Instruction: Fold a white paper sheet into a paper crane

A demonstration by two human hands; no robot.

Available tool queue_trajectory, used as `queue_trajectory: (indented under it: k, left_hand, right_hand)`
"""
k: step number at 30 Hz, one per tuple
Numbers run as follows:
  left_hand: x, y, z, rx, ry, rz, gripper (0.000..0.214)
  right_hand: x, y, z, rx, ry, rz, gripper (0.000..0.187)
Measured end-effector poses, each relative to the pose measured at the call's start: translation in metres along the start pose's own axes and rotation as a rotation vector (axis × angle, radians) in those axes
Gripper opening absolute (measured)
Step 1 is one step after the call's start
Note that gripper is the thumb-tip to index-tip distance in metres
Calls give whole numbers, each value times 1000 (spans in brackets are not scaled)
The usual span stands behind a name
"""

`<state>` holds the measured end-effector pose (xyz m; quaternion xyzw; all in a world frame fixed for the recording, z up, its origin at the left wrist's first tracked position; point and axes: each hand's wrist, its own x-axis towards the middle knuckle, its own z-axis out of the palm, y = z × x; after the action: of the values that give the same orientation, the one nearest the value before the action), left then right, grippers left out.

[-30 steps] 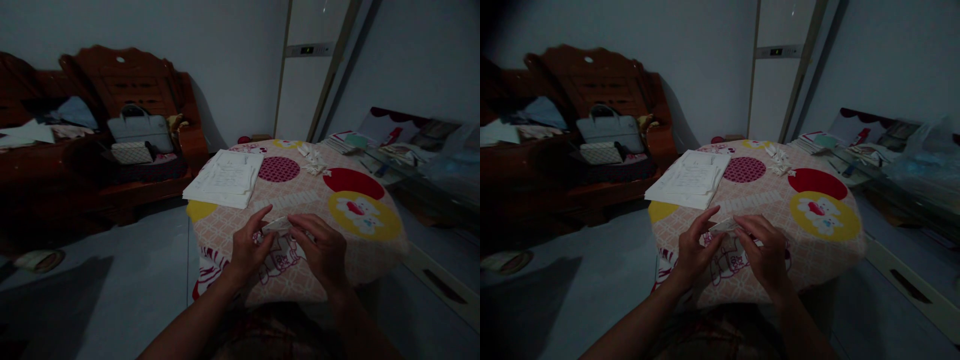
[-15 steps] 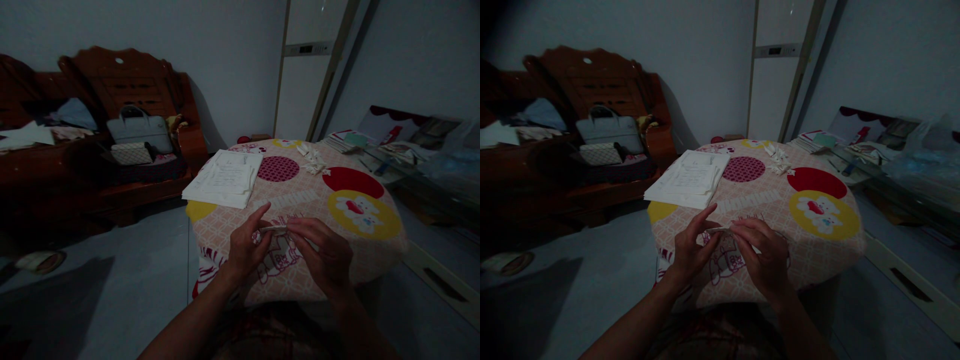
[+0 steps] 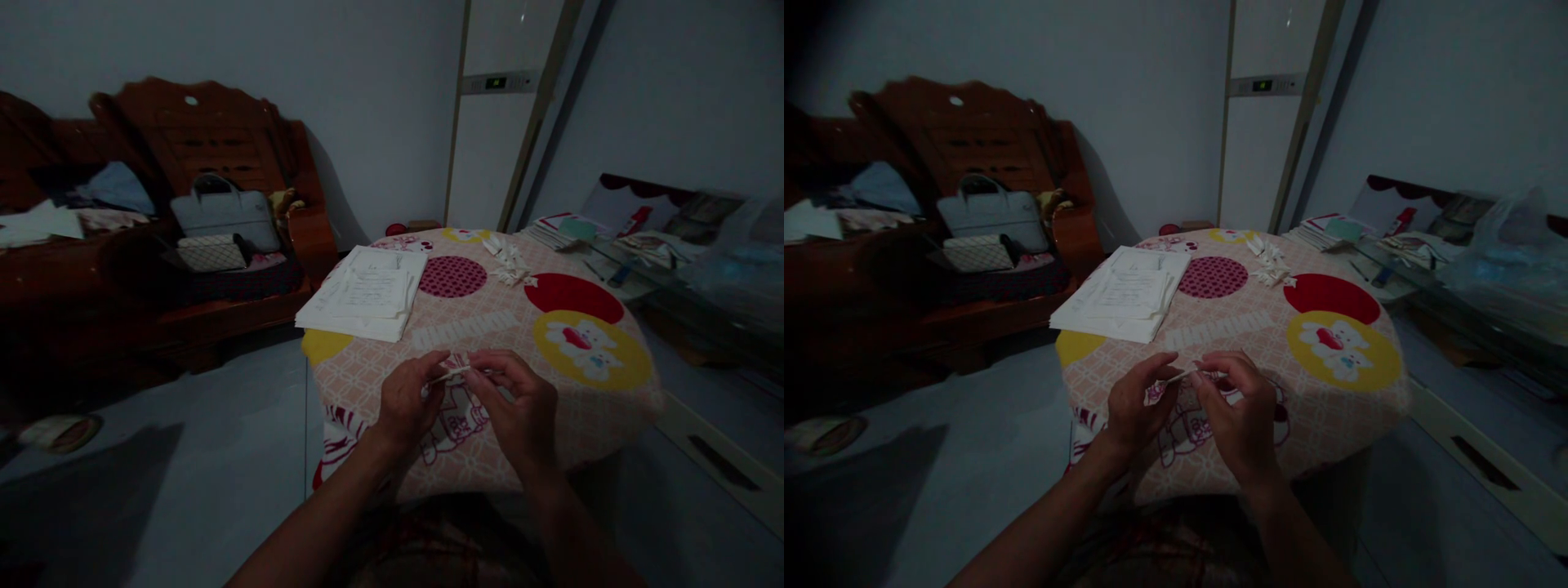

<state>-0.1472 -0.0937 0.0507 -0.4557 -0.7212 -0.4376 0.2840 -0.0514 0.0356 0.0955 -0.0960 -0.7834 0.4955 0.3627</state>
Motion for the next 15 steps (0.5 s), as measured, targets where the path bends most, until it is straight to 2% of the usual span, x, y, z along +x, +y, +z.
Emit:
queue_trajectory:
  k: [4, 9, 12, 15]
  left_hand:
    - [0, 1, -1, 18, -8, 11, 40]
    - [1, 2, -1, 30, -10, 38, 41]
    - [2, 2, 0, 50, -24, 28, 41]
    - [4, 4, -2, 36, -20, -1, 45]
  right_hand:
    - [-1, 1, 4, 89, 25, 105, 8]
    - [-3, 3, 8, 163, 36, 154, 8]
    - [-6, 3, 11, 221, 53, 164, 9]
    - [-10, 3, 14, 175, 84, 118, 10]
